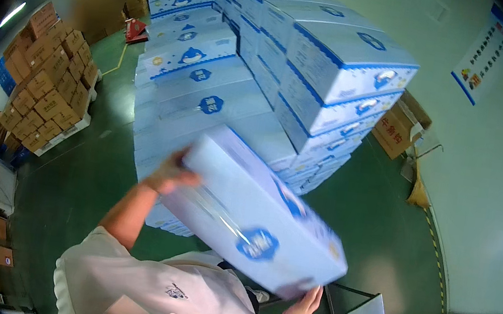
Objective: The person picks up individual boxes from a metal table and stacks them onto a large pallet of identical boxes, positioning each box by hand into rows.
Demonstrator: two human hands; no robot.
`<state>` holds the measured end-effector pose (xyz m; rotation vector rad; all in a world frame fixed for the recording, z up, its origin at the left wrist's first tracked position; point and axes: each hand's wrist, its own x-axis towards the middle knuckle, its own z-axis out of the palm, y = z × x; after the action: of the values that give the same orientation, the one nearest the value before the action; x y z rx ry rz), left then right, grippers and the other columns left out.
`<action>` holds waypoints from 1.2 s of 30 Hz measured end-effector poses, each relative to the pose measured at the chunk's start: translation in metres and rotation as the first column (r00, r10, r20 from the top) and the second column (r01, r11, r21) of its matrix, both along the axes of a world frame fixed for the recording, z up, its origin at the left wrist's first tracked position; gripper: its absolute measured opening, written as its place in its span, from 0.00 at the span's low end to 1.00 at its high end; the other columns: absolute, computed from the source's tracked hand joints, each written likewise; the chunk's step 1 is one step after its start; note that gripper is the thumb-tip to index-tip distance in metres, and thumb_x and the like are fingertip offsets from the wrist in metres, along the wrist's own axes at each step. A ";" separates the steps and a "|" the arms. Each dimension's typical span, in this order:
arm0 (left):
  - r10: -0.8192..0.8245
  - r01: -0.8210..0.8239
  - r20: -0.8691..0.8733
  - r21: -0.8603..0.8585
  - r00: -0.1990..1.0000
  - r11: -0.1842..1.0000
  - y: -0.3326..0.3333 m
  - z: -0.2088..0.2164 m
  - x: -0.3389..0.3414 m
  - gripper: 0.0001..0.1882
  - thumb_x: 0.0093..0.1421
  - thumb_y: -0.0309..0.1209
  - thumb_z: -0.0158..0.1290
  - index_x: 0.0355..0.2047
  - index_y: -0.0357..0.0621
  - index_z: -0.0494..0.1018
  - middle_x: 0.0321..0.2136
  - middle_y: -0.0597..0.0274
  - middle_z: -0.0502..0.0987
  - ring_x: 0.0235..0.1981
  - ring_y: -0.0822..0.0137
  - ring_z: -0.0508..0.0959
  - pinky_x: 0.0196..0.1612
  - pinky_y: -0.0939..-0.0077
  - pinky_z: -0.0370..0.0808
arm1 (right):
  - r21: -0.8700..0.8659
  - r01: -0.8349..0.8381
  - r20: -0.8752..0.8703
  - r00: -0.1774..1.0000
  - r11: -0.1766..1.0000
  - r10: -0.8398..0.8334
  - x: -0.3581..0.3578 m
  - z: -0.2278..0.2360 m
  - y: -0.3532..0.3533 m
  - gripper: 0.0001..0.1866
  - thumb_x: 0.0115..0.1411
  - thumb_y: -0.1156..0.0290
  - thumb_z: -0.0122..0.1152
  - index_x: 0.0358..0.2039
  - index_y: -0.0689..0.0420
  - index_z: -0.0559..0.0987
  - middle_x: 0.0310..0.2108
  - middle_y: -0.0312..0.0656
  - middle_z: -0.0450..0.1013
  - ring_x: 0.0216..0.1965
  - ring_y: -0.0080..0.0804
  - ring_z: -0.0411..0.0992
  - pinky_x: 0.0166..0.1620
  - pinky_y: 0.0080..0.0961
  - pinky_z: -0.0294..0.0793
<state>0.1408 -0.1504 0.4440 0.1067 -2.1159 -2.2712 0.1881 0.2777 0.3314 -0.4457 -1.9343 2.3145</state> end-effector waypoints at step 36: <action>0.467 -0.420 -0.586 -0.806 0.663 -0.417 -0.315 -0.079 -0.250 0.39 0.47 0.46 0.66 0.60 0.58 0.65 0.59 0.64 0.64 0.60 0.62 0.62 0.60 0.60 0.56 | 0.674 -0.489 0.212 0.846 0.554 0.489 -0.035 -0.036 -0.177 0.14 0.56 0.67 0.64 0.39 0.62 0.81 0.34 0.49 0.79 0.33 0.35 0.79 0.39 0.27 0.78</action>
<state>-0.1090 -0.4658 0.3655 0.7782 -2.3376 0.2981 0.1533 0.1002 0.2952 0.2189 -3.0152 1.4885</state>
